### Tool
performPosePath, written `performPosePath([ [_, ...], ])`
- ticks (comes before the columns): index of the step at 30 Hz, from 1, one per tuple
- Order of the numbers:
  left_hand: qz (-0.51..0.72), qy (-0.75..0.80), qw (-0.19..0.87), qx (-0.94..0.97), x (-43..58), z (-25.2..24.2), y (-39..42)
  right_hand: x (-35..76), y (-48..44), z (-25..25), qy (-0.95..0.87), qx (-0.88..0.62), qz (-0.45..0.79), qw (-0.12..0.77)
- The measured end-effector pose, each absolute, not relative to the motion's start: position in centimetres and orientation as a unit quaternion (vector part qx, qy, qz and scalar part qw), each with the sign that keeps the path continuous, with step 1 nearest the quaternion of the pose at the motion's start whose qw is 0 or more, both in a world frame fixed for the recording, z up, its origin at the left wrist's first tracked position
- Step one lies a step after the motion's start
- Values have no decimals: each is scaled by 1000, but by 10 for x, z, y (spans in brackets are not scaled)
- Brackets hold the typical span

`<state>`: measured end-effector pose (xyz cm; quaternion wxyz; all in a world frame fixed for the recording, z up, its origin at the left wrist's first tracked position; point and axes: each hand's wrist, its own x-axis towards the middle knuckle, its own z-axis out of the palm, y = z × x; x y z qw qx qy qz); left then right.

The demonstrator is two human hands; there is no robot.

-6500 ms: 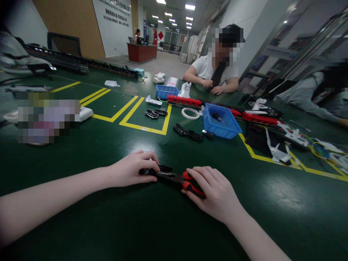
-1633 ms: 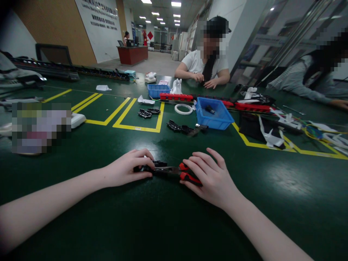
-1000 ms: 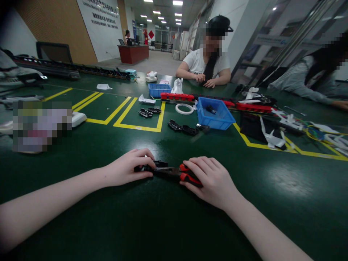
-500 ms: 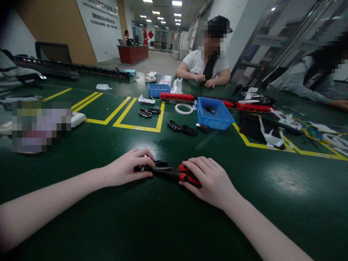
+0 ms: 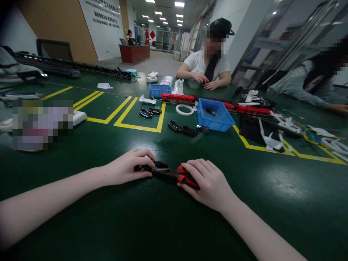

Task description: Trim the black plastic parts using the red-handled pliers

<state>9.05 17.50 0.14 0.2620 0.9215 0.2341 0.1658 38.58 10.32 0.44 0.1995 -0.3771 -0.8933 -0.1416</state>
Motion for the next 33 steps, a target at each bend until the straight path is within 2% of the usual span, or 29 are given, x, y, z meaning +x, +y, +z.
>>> performPosePath([
  [13,158,247,259,920,92,6,172,389,104,10,-896,-373,-150,188],
  [23,161,253,271,915,92,5,172,383,102,7,-887,-415,-48,196],
  [33,175,248,262,916,92,4,172,379,100,8,-881,-424,-31,207],
])
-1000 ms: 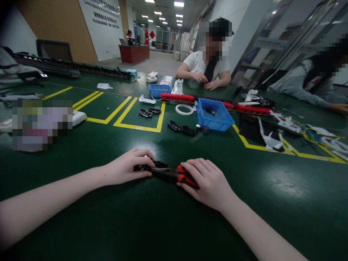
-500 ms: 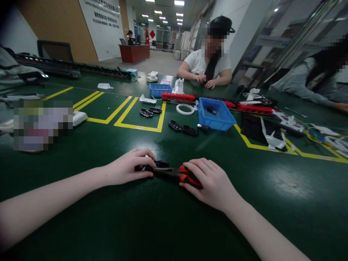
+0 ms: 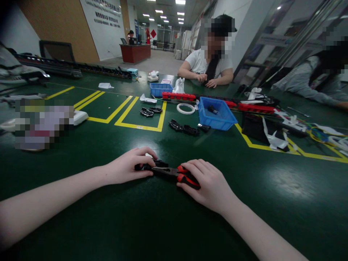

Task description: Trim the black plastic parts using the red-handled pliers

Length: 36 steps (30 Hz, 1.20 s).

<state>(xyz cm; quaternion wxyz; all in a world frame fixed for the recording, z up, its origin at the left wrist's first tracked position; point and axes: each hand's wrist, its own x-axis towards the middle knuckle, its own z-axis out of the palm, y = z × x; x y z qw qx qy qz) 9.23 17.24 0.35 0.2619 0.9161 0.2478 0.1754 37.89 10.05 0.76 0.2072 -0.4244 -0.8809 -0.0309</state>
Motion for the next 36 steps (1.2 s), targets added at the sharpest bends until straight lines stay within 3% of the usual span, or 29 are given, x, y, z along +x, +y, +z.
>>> performPosePath([
  [36,168,249,271,915,91,-1,178,385,102,10,-881,-425,-43,204],
])
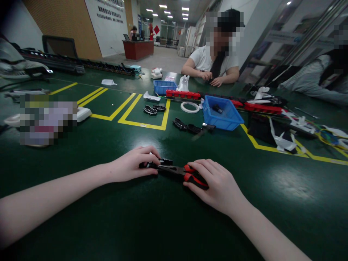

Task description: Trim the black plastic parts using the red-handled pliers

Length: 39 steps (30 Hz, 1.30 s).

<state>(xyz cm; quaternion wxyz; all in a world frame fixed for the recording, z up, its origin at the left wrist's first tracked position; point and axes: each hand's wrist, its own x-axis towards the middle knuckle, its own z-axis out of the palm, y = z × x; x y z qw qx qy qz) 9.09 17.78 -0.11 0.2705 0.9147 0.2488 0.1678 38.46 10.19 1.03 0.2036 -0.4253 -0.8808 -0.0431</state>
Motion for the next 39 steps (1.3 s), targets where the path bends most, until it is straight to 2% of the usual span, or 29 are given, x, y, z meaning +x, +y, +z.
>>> performPosePath([
  [7,165,244,279,914,91,-3,181,379,99,9,-873,-441,-44,206],
  [18,164,240,282,914,91,-2,180,383,98,16,-884,-411,-115,189],
  [32,154,229,288,917,90,0,181,387,99,16,-877,-412,-129,209],
  [39,158,226,299,914,91,1,180,388,102,14,-887,-395,-144,192],
])
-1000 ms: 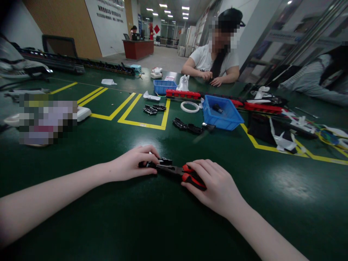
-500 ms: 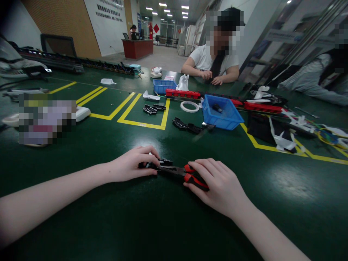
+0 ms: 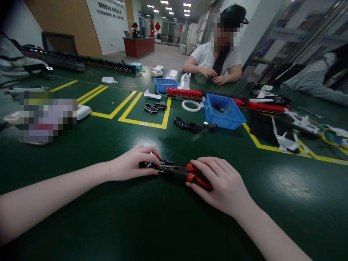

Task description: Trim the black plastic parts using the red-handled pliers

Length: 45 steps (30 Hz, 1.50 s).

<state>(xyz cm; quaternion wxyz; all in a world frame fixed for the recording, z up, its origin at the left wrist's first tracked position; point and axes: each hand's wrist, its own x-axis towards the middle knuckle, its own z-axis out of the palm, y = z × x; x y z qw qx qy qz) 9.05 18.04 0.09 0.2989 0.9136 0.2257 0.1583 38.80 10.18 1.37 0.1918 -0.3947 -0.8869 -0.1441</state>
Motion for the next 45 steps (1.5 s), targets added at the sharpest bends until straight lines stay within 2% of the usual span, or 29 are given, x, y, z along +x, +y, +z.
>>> performPosePath([
  [13,163,228,306,910,90,-2,181,385,102,12,-889,-385,-162,186],
  [45,160,232,309,908,90,1,181,381,100,13,-889,-408,-64,200],
])
